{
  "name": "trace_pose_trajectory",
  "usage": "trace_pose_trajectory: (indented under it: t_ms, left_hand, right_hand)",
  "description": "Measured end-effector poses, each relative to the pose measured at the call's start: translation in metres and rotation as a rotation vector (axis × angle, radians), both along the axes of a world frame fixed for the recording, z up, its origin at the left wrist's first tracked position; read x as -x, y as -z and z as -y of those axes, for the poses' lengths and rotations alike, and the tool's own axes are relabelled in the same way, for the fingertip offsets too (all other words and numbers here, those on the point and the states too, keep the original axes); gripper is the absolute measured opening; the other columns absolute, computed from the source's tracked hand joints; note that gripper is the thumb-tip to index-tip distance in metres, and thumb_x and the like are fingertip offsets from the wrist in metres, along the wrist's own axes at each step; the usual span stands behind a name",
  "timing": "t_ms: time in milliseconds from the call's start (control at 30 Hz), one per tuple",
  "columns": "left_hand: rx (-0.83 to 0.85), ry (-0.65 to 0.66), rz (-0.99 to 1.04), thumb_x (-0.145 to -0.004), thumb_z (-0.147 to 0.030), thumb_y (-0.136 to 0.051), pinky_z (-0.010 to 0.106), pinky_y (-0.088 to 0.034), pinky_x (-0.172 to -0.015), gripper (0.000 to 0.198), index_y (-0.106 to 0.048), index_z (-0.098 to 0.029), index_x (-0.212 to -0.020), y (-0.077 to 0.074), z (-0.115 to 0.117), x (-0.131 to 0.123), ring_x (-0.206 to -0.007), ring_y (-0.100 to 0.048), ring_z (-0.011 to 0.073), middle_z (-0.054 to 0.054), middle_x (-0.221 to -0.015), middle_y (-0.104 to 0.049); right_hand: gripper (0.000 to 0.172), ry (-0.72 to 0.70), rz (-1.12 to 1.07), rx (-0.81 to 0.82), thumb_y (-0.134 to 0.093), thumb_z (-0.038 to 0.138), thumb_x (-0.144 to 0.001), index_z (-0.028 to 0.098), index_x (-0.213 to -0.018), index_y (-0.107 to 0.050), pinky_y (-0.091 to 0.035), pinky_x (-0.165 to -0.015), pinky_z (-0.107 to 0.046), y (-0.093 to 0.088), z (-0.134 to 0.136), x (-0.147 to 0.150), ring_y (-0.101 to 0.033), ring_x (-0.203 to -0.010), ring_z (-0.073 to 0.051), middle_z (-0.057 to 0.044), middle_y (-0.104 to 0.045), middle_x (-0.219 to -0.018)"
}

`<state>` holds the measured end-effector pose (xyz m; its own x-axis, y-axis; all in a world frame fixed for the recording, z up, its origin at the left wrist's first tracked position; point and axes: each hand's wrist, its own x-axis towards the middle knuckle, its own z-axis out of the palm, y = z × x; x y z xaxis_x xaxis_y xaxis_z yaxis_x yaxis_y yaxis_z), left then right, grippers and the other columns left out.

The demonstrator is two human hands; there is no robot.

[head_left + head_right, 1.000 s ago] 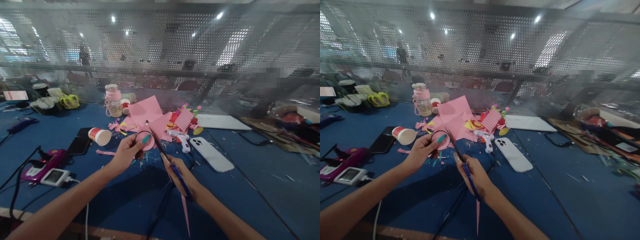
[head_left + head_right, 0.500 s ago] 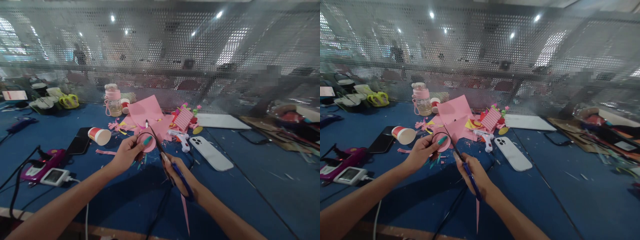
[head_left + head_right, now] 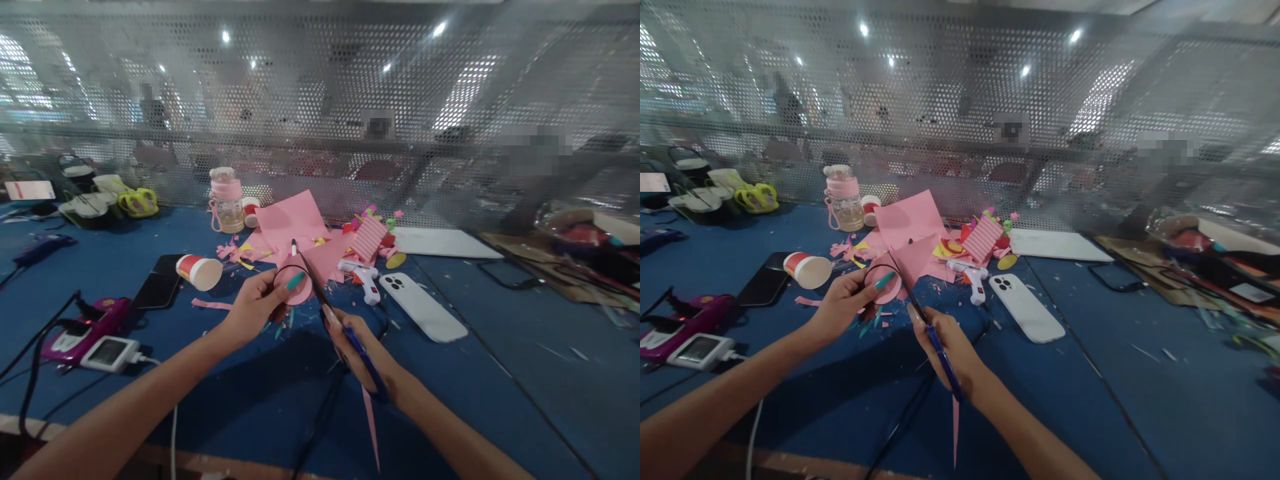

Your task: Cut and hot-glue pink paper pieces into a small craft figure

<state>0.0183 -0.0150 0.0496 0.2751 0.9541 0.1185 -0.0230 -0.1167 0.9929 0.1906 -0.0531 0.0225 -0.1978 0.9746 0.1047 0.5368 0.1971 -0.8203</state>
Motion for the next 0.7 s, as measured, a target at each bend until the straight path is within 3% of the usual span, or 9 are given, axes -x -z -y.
trace_pose_trajectory:
  t_ms: [133, 367, 700]
  left_hand:
    - [-0.006, 0.004, -0.011, -0.064, -0.049, -0.062, 0.016, -0.030, -0.033, 0.039, -0.043, -0.016, -0.059, -0.0025, -0.0006, 0.0006, -0.032, -0.041, 0.0038, -0.007, -0.039, -0.044]
    - [0.002, 0.041, -0.038, -0.063, -0.049, -0.063, 0.015, -0.028, -0.033, 0.038, -0.044, -0.016, -0.057, -0.0068, -0.0019, 0.0030, -0.032, -0.038, 0.0031, -0.007, -0.039, -0.043]
    - [0.009, 0.057, -0.067, -0.065, -0.049, -0.061, 0.016, -0.028, -0.034, 0.037, -0.048, -0.015, -0.063, -0.0049, -0.0020, 0.0046, -0.033, -0.038, 0.0034, -0.007, -0.041, -0.045]
  right_hand:
    - [0.045, -0.073, -0.002, -0.070, -0.029, 0.052, -0.083, 0.019, -0.065, -0.053, -0.034, -0.047, -0.021, 0.0007, -0.0001, -0.0006, -0.044, -0.049, -0.011, 0.001, -0.049, -0.055]
    - [0.044, -0.134, -0.049, -0.043, -0.026, 0.055, -0.084, 0.020, -0.063, -0.041, -0.033, -0.045, -0.021, -0.0013, -0.0004, -0.0012, -0.041, -0.048, -0.010, 0.003, -0.040, -0.055]
    - [0.041, -0.118, -0.053, -0.048, -0.029, 0.051, -0.085, 0.020, -0.062, -0.040, -0.032, -0.046, -0.022, 0.0002, -0.0007, -0.0014, -0.040, -0.047, -0.009, 0.003, -0.040, -0.054]
